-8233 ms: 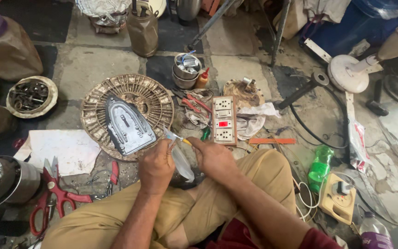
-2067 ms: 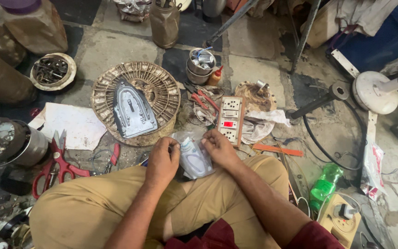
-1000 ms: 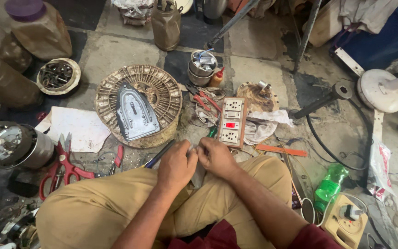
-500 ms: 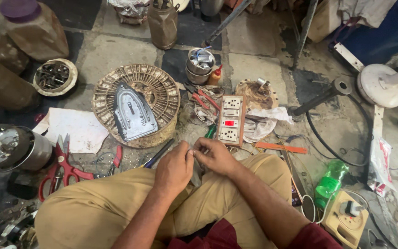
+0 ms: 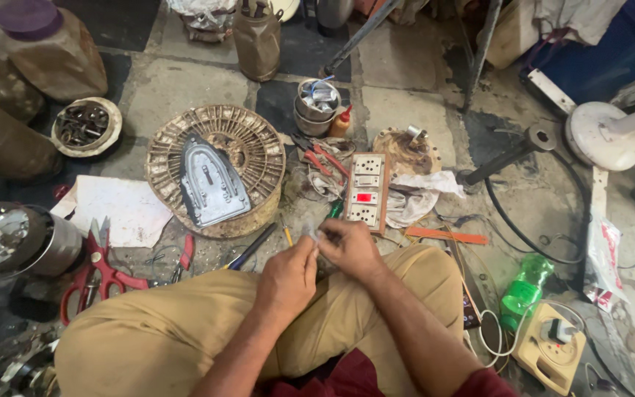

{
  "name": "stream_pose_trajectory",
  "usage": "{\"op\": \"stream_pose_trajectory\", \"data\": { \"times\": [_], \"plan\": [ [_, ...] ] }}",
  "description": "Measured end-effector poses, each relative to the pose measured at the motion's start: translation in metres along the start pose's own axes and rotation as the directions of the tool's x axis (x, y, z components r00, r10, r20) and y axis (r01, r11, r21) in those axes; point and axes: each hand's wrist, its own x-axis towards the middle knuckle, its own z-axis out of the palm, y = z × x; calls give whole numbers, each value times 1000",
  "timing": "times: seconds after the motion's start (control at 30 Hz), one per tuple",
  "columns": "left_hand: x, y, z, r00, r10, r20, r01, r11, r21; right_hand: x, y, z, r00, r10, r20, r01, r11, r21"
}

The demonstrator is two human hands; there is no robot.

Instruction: The person repairs an iron by first removing the metal base plate and then using a screwdriver to remove internal components and wires. They then open a small package containing a new white cord, which they then begin to attach to the interior of the iron using pliers and a screwdriver.

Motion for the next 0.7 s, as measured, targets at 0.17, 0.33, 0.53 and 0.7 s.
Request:
{"op": "stream_pose_trajectory", "data": {
  "times": [0.17,0.33,0.53,0.7],
  "plan": [
    [-31,11,10,993,-3,114,13,996,-91,25,61,-3,964,130,-234,-135,991,-7],
    [-59,14,-4,996,23,84,-4,976,-216,41,79,-30,902,250,-352,-177,958,226],
    [-13,-41,-8,906,-415,-82,374,876,-304,35,80,-11,960,248,-128,-193,921,339],
    [6,-63,-25,836,-548,36,321,434,-842,37,60,-9,898,395,195,-430,691,581]
  ]
}}
